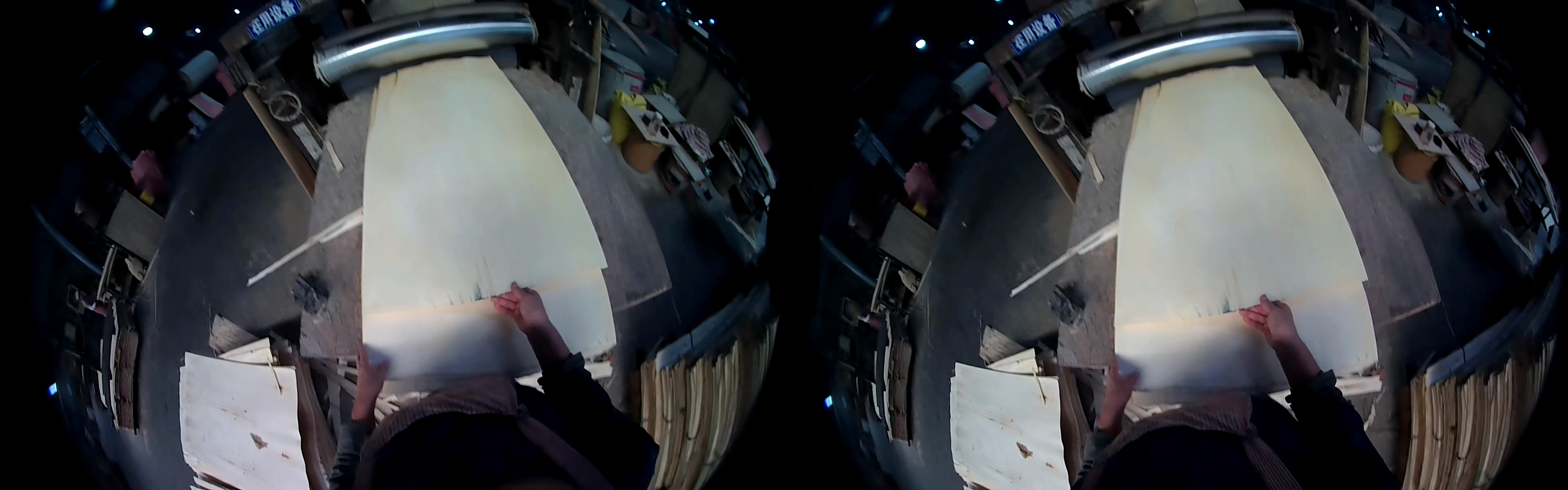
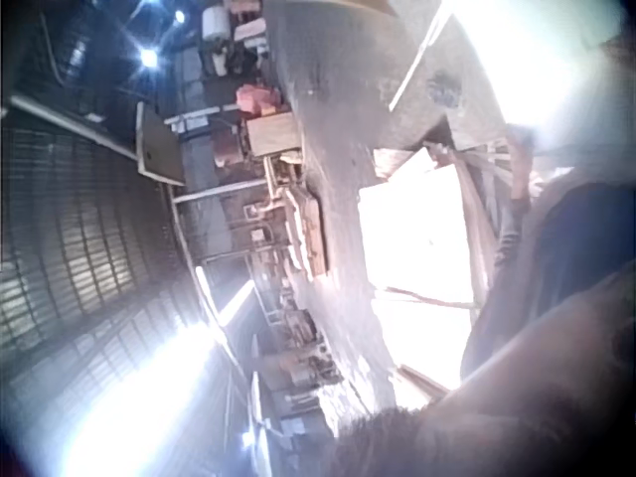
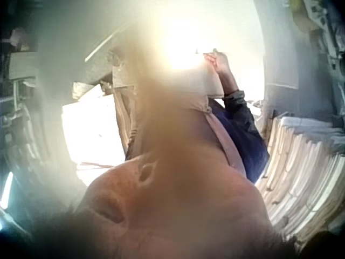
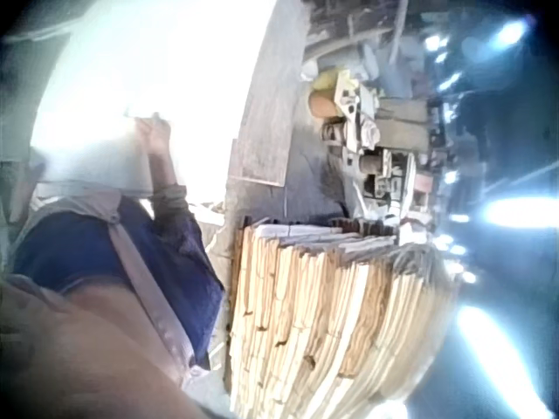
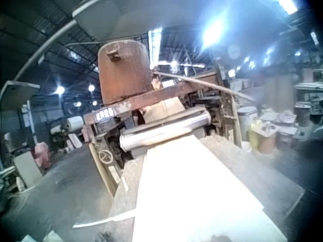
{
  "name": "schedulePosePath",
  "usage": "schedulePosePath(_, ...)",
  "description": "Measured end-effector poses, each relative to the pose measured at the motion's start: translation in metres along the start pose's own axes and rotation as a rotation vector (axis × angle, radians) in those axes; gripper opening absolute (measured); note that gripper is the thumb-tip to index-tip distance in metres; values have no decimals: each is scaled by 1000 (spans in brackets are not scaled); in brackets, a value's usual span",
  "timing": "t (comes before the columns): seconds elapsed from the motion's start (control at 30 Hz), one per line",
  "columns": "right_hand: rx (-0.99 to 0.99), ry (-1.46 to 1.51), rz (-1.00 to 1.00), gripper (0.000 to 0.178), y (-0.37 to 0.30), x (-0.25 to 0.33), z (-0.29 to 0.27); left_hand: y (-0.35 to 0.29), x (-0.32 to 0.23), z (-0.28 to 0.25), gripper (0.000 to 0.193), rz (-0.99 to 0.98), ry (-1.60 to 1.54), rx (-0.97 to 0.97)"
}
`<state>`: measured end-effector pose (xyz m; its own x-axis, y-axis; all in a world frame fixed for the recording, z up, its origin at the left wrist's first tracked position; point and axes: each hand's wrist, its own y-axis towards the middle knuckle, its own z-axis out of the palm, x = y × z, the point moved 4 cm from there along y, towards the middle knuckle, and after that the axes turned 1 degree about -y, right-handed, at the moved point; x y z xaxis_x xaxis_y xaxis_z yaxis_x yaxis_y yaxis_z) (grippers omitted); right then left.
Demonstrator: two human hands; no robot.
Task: The person takes thin wood veneer sheets from a large stack by hand and feeds them one by one into an industrial rolling machine on a worktable.
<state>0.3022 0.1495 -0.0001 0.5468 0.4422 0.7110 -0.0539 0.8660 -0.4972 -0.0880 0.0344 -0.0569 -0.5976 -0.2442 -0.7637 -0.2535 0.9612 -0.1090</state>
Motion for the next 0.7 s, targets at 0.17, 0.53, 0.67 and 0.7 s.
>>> schedulePosePath(0.17,-65,54,17,27,45,24,25,6,8,4,83,-86,-33,-13)
schedulePosePath(0.53,-39,49,10,29,96,41,38,3,2,1,86,-82,75,-104)
schedulePosePath(0.67,-19,105,-23,32,131,59,53,14,31,5,80,27,5,-39)
schedulePosePath(0.7,29,172,-39,33,144,63,54,12,31,4,76,7,-46,-17)
